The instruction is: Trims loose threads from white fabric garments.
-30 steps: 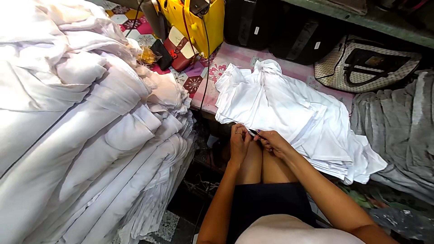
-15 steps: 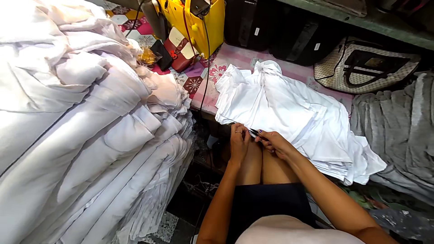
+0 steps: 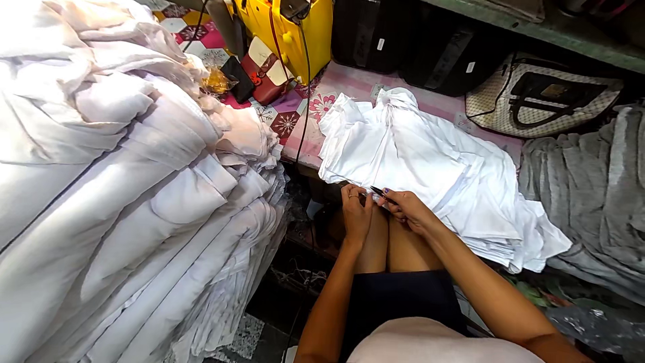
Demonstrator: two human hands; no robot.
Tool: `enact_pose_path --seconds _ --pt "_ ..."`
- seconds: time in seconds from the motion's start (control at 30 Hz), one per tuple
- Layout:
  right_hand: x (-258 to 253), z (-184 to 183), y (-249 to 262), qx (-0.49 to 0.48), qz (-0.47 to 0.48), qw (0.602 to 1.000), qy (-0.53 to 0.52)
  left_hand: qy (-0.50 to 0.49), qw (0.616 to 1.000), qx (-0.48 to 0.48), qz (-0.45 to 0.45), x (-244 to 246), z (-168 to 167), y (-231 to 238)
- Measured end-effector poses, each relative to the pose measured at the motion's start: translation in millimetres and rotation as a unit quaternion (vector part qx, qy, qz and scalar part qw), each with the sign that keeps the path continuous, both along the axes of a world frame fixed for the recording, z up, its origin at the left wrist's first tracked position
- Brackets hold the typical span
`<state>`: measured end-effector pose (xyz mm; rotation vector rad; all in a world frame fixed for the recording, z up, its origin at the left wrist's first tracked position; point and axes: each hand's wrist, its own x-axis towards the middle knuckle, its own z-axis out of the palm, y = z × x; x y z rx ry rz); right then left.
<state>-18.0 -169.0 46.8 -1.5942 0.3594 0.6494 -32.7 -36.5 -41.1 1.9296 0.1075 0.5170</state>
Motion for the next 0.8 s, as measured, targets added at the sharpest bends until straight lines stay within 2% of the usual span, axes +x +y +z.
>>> enact_pose_path --seconds 0.1,0.3,0.53,0.6,0.7,0.77,0.8 --pt "3.2 -2.5 -2.9 -0.007 0.001 1.0 -0.001 -0.001 1.0 -0.012 -0.004 2.4 0.2 1.3" --pt "1.1 0.7 -2.5 0.002 0.039 0.998 0.058 0.047 0.987 -0.148 -0.049 -5.3 7.8 13.2" --pt "8.9 -8.0 9.9 0.004 0.014 0.999 0.039 0.044 0.986 -0.154 -0.051 -5.7 7.4 14.7" --pt "7.2 -8.8 8.6 0.005 0.008 0.999 0.03 0.047 0.992 -0.108 -0.042 -8.2 5.8 19.6" --pt "-0.7 -4.9 0.9 0.009 -0.003 1.0 -0.023 0.121 0.989 0.08 0.023 -14.1 7.1 37.7" --pt "-7.2 -6.2 -2.5 -0.022 -0.004 0.992 -0.127 0.117 0.982 0.142 0.051 -15.4 5.9 43.6" --pt "-9.6 -9.6 -1.9 -0.071 0.011 0.977 -0.2 0.061 0.984 0.16 0.051 -13.7 1.2 40.5"
